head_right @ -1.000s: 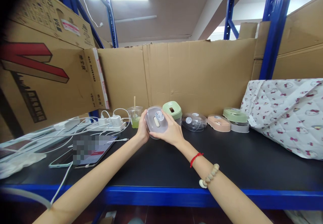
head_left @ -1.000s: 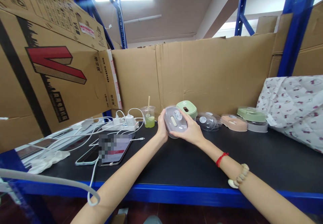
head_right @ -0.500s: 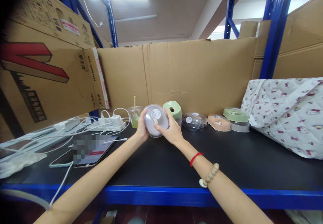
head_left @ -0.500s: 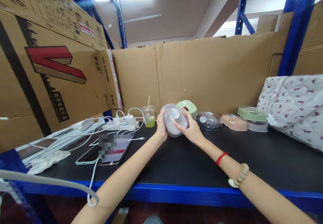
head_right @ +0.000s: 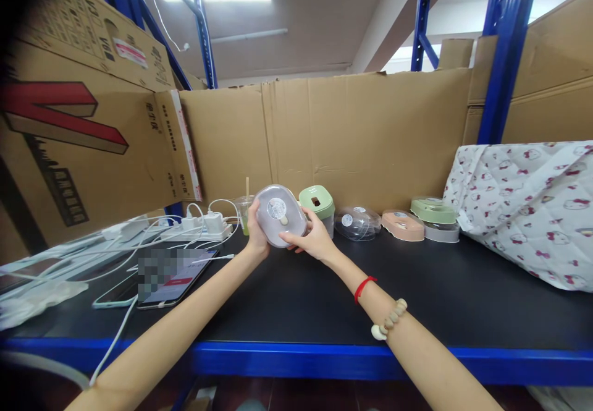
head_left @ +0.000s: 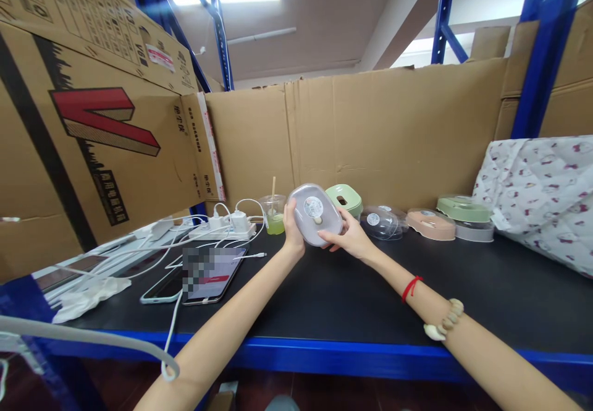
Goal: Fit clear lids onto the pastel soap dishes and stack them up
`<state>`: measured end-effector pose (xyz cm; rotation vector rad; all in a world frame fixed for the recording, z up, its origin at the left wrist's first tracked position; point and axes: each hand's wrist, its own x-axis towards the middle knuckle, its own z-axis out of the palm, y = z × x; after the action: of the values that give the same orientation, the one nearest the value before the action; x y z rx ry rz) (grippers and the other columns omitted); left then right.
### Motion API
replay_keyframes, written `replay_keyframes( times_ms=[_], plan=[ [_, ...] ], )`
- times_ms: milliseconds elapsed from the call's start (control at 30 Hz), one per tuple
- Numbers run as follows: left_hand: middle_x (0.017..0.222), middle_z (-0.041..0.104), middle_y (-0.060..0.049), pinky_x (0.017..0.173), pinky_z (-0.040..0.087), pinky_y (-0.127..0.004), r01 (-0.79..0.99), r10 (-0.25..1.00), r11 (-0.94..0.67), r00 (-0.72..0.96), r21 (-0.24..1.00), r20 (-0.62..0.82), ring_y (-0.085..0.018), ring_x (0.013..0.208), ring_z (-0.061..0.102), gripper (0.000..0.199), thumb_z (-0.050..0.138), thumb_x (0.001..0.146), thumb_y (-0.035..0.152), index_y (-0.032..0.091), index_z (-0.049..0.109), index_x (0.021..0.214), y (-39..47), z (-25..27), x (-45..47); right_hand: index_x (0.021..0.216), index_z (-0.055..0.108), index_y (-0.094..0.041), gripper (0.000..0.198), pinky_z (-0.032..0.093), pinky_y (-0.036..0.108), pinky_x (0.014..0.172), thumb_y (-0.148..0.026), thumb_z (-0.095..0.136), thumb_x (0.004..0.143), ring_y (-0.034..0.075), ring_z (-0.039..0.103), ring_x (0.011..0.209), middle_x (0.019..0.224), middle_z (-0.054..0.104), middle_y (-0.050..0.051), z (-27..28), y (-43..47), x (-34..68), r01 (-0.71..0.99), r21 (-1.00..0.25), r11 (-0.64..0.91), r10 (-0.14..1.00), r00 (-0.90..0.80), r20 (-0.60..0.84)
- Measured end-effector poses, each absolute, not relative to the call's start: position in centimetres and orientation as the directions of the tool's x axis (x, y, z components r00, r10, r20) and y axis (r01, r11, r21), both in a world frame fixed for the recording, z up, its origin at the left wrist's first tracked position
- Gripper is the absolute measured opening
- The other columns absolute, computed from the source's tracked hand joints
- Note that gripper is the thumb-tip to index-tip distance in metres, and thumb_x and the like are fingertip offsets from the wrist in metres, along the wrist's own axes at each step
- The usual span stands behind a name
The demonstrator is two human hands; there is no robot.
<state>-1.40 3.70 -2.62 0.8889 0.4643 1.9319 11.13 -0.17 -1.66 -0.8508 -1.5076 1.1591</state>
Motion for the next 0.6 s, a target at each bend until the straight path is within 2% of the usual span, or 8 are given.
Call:
replay_keyframes(
  times_ms=[233, 433, 600],
  plan=[
    [0.075, 0.065, -0.004, 0.073, 0.047, -0.034, -0.619, 0.916, -0.402, -0.272, 0.675, 0.296, -0.022, 0.077, 0.062, 0.04, 0.056, 0.062, 0.053, 0.016, 0.061, 0.077, 2.0, -1.5, -0.5, 0.117, 0.042, -0.017, 0.08, 0.044, 0.018, 0.037, -0.027, 0.082, 0.049, 0.013, 0.061, 0.046, 0.067, 0.064, -0.003, -2.1, 0.1, 11.2, -0.005, -0.949, 0.317, 0.926, -0.217, 0.31],
    [0.075, 0.066, -0.005, 0.072, 0.049, -0.034, -0.592, 0.926, -0.375, -0.264, 0.713, 0.268, -0.023, 0.078, 0.063, 0.037, 0.047, 0.069, 0.05, 0.016, 0.062, 0.077, 1.1, -1.0, -0.2, 0.114, 0.045, -0.017, 0.076, 0.043, 0.018, 0.036, -0.029, 0.081, 0.047, 0.013, 0.061, 0.045, 0.065, 0.064, -0.004, -2.2, 0.0, 11.2, 0.0, -0.93, 0.368, 0.911, -0.203, 0.36],
    [0.076, 0.065, -0.006, 0.072, 0.049, -0.034, -0.585, 0.928, -0.372, -0.262, 0.72, 0.266, -0.024, 0.079, 0.063, 0.039, 0.046, 0.068, 0.051, 0.016, 0.061, 0.078, 1.1, -1.1, -0.2, 0.112, 0.047, -0.017, 0.073, 0.043, 0.02, 0.036, -0.031, 0.081, 0.048, 0.013, 0.06, 0.044, 0.061, 0.062, -0.005, -2.1, -0.1, 11.2, 0.015, -0.916, 0.401, 0.899, -0.202, 0.39]
  ],
)
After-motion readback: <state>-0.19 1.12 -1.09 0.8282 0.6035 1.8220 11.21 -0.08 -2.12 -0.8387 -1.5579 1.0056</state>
